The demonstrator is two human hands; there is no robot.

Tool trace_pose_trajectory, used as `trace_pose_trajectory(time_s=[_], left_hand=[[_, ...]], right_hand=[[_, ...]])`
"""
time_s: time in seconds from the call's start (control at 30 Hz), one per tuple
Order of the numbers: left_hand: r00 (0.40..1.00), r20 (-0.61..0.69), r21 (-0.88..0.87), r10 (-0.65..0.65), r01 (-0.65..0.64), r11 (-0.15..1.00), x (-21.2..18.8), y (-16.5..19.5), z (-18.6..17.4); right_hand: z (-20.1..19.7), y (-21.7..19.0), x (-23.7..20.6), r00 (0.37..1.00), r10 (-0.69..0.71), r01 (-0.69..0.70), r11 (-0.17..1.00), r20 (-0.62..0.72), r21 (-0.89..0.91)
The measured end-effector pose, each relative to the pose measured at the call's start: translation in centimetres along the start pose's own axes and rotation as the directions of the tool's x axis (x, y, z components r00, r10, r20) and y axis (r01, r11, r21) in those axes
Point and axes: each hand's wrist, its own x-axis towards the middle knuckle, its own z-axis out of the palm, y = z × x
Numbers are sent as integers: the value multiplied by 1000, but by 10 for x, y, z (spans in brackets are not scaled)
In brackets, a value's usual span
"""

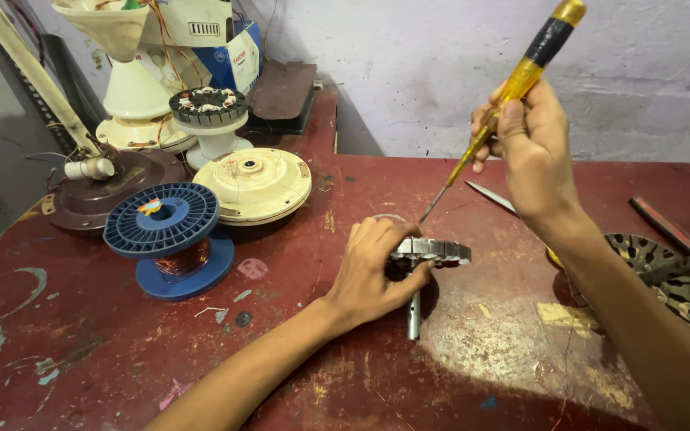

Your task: The person winds copper wire around a motor armature held in a vise, using a screwdriver to press the wire into slots and scissors to trim excess wire. The person repeats this process across multiple slots on the armature.

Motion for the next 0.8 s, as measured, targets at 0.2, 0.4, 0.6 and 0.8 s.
trace_pose_trajectory(time_s=[0.2, 0.4, 0.6, 0.8], left_hand=[[1000, 8, 27, -6, 5, 1000, 0, -2, 1], [1000, 20, 19, -6, 5, 1000, 0, -1, 0], [998, 50, 10, -48, 48, 999, 3, 1, -1], [1000, 15, 3, -27, 27, 1000, 2, 2, -2]], right_hand=[[3, 6, -5, 989, 107, -111, 993, 105, 37], [-1, 6, -6, 985, 157, -159, 987, 68, 23], [1, 2, -8, 986, 157, -158, 987, 65, 13], [-1, -5, -9, 978, 162, -164, 986, 129, 6]])
